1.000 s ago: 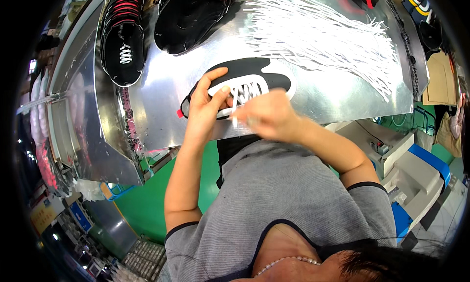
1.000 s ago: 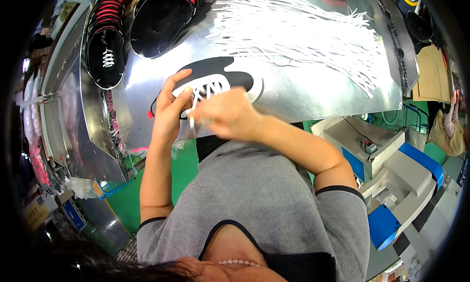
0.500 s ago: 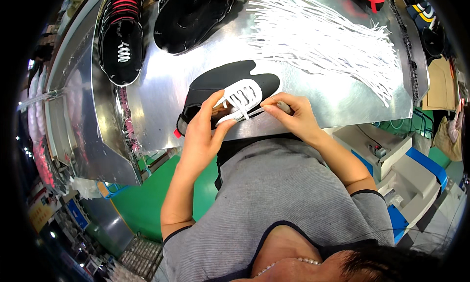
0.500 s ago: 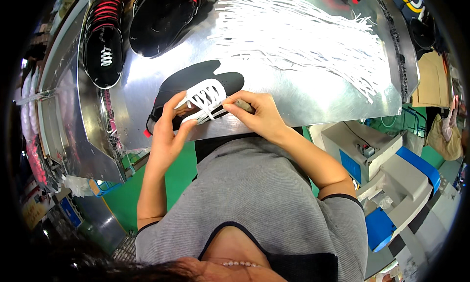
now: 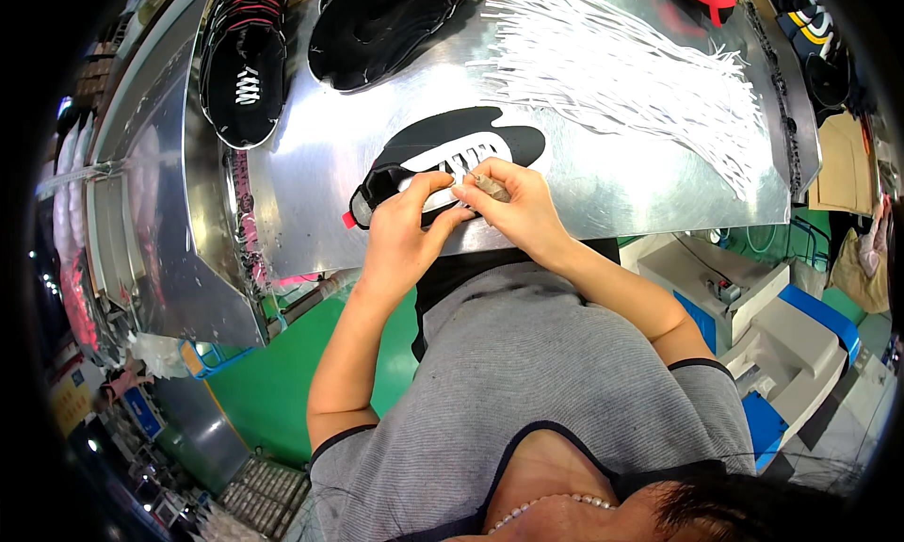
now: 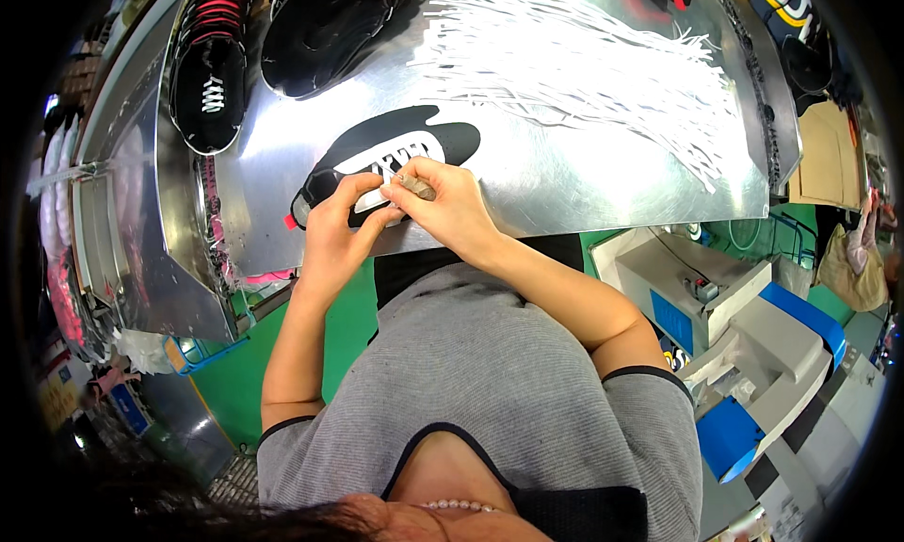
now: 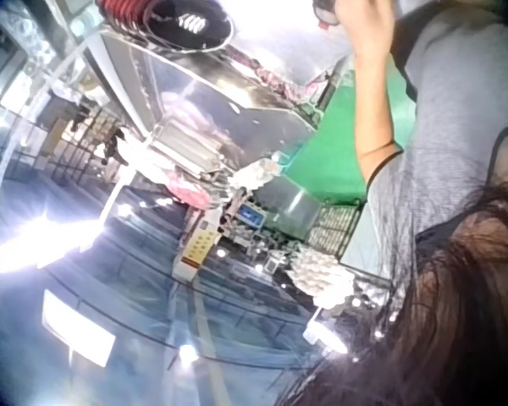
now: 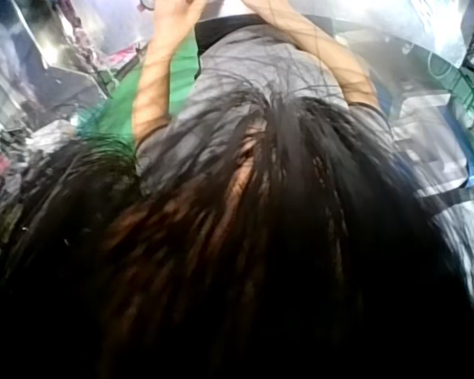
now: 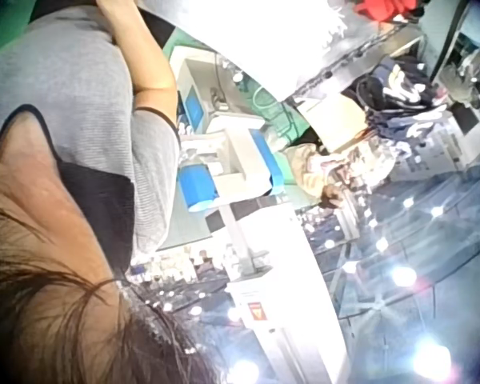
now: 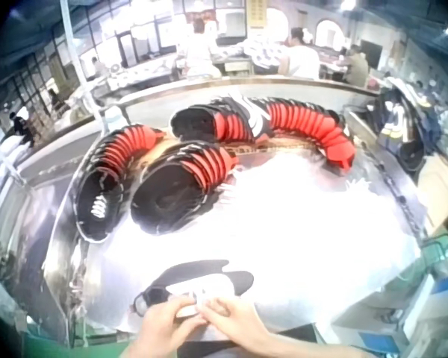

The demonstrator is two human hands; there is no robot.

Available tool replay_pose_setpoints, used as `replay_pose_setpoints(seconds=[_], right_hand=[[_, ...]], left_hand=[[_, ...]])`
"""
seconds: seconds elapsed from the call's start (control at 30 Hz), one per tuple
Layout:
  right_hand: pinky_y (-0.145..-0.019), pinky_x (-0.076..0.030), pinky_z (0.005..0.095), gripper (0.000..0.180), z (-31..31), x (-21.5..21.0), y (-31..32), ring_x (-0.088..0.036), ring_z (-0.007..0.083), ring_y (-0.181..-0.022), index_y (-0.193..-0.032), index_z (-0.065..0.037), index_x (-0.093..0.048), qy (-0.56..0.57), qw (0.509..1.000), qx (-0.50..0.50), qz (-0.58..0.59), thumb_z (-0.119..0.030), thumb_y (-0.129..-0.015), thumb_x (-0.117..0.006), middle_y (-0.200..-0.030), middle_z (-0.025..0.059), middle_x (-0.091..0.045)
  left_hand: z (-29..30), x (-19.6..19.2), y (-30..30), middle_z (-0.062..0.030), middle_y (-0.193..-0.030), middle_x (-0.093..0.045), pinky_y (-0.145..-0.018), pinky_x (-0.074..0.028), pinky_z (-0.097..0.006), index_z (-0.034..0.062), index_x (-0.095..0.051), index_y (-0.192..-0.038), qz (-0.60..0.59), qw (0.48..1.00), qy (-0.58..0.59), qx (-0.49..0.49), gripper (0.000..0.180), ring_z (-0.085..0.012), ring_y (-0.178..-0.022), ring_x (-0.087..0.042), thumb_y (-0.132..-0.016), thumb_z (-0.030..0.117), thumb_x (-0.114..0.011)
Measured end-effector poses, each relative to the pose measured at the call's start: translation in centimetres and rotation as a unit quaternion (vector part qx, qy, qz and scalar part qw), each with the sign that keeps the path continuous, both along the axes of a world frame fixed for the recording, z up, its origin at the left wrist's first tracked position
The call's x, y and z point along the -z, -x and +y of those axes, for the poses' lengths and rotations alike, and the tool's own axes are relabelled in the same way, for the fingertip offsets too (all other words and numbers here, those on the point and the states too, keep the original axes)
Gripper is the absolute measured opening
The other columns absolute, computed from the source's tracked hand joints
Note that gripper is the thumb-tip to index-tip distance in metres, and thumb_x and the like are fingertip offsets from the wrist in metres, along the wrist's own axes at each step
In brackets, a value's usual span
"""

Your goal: The person laces a black and white shoe by hand, threading white laces through the eyelets and adjusting them. They then pick up another shoe from a stack and repeat the lacing process.

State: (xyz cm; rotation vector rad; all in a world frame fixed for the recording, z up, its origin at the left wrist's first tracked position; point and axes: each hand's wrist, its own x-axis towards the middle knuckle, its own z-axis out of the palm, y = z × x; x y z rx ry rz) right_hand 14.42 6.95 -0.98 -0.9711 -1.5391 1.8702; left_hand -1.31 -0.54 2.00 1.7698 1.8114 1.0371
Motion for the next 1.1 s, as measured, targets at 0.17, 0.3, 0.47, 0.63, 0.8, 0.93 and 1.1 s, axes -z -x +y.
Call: replay_pose_setpoints(seconds=[0.17, 0.3, 0.47, 0.63, 0.8, 0.93, 1.1], right_hand=[[-0.062, -0.048, 0.0261, 0.020, 0.1, -0.5, -0.9, -0.061, 0.0109, -0.069, -0.096, -0.001, -0.059, -0.033, 0.999, -0.015, -0.020, -0.019, -0.092, -0.068, -0.076, 0.0060, -0.066], [-0.065, -0.049, 0.0324, 0.019, -0.8, -1.2, -3.1, -0.066, 0.0220, -0.072, -0.103, -0.002, -0.051, -0.109, 0.991, -0.034, -0.067, -0.017, -0.096, -0.061, -0.079, 0.0116, -0.067], [-0.065, -0.050, 0.0361, 0.015, -1.1, -1.2, -3.6, -0.066, 0.0274, -0.071, -0.100, -0.001, -0.050, -0.145, 0.984, -0.052, -0.087, -0.014, -0.098, -0.056, -0.078, 0.0131, -0.066], [-0.062, -0.050, 0.0372, 0.013, -0.5, -1.2, -2.8, -0.065, 0.0308, -0.067, -0.098, 0.000, -0.049, -0.136, 0.983, -0.052, -0.108, -0.011, -0.097, -0.056, -0.077, 0.0147, -0.065], [-0.063, -0.049, 0.0381, 0.011, -0.2, -1.3, -1.0, -0.066, 0.0326, -0.072, -0.098, -0.001, -0.048, -0.186, 0.968, -0.052, -0.159, -0.009, -0.096, -0.056, -0.080, 0.0158, -0.065], [-0.064, -0.051, 0.0381, 0.022, 0.3, -2.1, -3.0, -0.066, 0.0303, -0.070, -0.107, -0.004, -0.054, -0.227, 0.951, -0.082, -0.190, -0.019, -0.093, -0.064, -0.078, 0.0135, -0.065], [-0.051, -0.040, 0.0211, 0.018, 2.1, -1.4, -9.3, -0.049, 0.0050, -0.055, -0.104, -0.007, -0.063, -0.095, 0.977, 0.063, -0.178, -0.020, -0.091, -0.068, -0.071, -0.0054, -0.058]], left_hand=[[-0.1, 0.7, -0.6, -0.0133, -0.086, -0.070, -0.062, -0.052, -0.037, 0.0045, -0.063, -0.097, 0.033, 0.997, 0.034, -0.056, 0.021, -0.0310, -0.073, -0.069, -0.082, 0.013, -0.074], [0.0, 1.0, -0.6, -0.0125, -0.085, -0.071, -0.063, -0.052, -0.036, 0.0055, -0.064, -0.096, 0.005, 0.998, 0.031, -0.061, 0.022, -0.0304, -0.073, -0.069, -0.081, 0.016, -0.076], [0.0, 1.2, -0.7, -0.0127, -0.087, -0.071, -0.064, -0.052, -0.035, 0.0053, -0.064, -0.097, -0.013, 0.998, 0.013, -0.066, 0.022, -0.0300, -0.075, -0.070, -0.081, 0.014, -0.076], [-0.2, 0.9, -0.9, -0.0126, -0.082, -0.069, -0.062, -0.051, -0.037, 0.0040, -0.065, -0.103, 0.041, 0.999, 0.015, -0.029, 0.025, -0.0294, -0.071, -0.068, -0.081, 0.011, -0.075], [-0.5, 0.7, -2.5, -0.0124, -0.078, -0.067, -0.055, -0.045, -0.035, 0.0028, -0.065, -0.109, 0.094, 0.995, -0.003, -0.016, 0.026, -0.0262, -0.060, -0.061, -0.083, 0.005, -0.072], [-0.5, 0.2, -2.2, -0.0131, -0.088, -0.071, -0.066, -0.051, -0.031, 0.0027, -0.067, -0.108, 0.031, 0.996, 0.059, -0.053, 0.023, -0.0248, -0.074, -0.068, -0.086, 0.007, -0.070], [-0.2, -1.1, -0.7, -0.0149, -0.098, -0.071, -0.078, -0.052, -0.030, 0.0019, -0.068, -0.107, -0.065, 0.988, 0.138, 0.011, 0.022, -0.0265, -0.088, -0.070, -0.086, 0.007, -0.070]])
